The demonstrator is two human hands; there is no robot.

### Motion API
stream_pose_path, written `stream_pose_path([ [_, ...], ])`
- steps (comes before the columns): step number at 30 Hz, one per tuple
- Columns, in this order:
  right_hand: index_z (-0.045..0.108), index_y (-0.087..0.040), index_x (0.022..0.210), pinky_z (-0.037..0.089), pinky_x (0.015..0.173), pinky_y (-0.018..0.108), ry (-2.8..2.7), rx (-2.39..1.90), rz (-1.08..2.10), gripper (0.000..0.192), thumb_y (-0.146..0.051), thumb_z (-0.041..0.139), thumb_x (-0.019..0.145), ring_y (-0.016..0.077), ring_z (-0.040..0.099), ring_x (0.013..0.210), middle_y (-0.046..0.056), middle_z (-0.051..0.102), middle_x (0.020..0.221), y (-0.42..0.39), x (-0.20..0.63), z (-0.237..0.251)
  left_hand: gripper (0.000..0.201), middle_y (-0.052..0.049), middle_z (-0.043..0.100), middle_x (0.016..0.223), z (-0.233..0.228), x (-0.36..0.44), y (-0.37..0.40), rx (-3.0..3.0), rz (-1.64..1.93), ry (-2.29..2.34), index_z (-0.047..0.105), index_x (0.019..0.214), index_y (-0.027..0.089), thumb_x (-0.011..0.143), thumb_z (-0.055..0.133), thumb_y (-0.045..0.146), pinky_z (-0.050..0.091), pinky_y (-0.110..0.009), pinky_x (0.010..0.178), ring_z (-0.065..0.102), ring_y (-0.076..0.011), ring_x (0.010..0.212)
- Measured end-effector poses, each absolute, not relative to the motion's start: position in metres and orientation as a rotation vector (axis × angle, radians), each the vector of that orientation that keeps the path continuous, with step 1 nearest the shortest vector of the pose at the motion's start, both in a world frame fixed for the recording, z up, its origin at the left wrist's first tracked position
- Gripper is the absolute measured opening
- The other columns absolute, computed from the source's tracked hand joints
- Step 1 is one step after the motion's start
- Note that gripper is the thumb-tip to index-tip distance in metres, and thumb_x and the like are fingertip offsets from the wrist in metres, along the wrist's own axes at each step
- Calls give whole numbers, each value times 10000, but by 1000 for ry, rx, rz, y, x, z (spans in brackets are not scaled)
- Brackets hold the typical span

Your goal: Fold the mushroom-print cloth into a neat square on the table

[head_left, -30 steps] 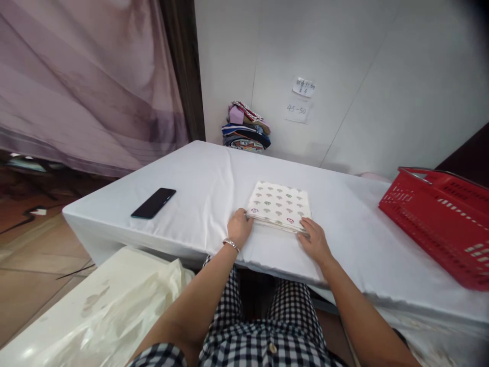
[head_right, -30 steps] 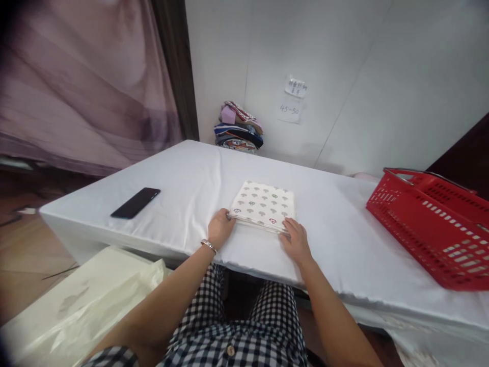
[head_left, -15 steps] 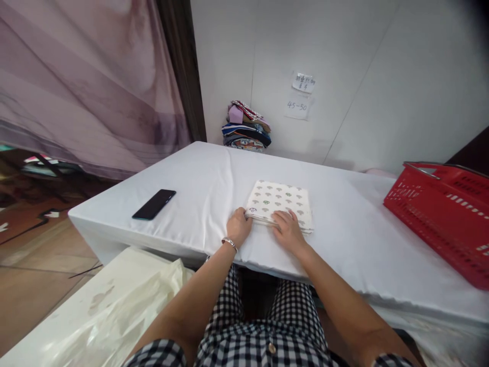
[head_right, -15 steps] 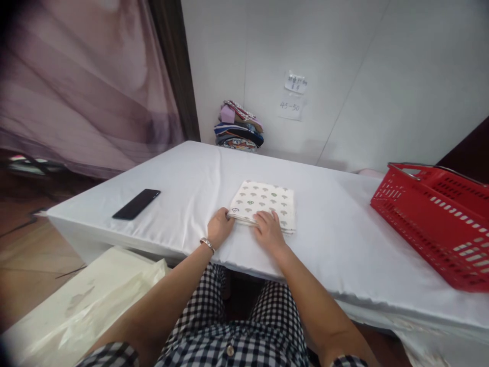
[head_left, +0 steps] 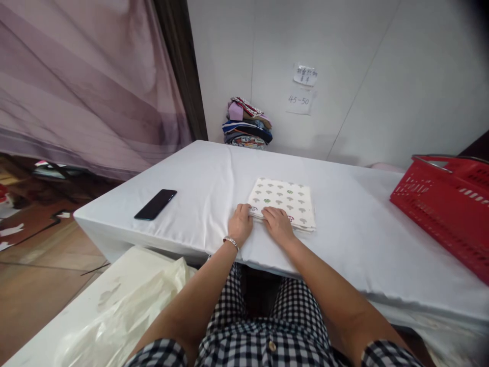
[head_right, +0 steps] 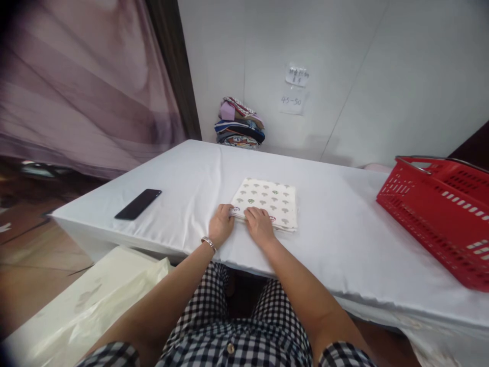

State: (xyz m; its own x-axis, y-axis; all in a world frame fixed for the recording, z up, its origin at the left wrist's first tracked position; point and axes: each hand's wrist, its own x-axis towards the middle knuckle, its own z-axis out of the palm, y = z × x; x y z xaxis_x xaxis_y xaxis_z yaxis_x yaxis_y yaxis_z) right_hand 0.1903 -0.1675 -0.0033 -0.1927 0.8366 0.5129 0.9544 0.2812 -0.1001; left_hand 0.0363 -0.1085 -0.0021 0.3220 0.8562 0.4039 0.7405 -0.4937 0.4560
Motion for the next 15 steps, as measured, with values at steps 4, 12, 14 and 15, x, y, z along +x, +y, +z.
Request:
stream_pose_path([
  [4, 526, -183, 1203, 354, 916, 376, -2113, -1626, -332, 326, -185, 390, 907, 218, 460, 1161, 87, 561, 1239, -178, 206, -5, 313, -41, 544, 1059, 0, 35, -109, 2418, 848, 1429, 550, 1056, 240, 785, 469, 106, 461, -278, 718, 563, -178, 899],
  [12, 512, -191, 1249, 307, 1001, 442, -1954, -1894, -363, 363, -241, 398, 908, 222, 427, 1232, 86, 529, 1296, -239, 280, -15, 298, -44, 542, 1050, -2, 35, -104, 2343, 868, 1425, 583, 1051, 235, 788, 478, 144, 459, -279, 754, 560, -178, 899],
  [14, 512, -194, 1251, 315, 1000, 465, -1905, -1928, -345, 365, -251, 394, 910, 231, 415, 1246, 86, 520, 1305, -252, 292, -16, 297, -47, 542, 1045, -2, 35, -103, 2321, 879, 1424, 590, 1046, 231, 784, 476, 148, 460, -285, 756, 563, -182, 889],
  [15, 516, -194, 1248, 324, 998, 469, -1884, -1925, -327, 366, -255, 395, 909, 235, 410, 1251, 87, 516, 1310, -257, 295, -17, 298, -48, 542, 1045, -2, 35, -103, 2310, 882, 1425, 592, 1043, 230, 782, 474, 149, 462, -288, 756, 565, -184, 883],
])
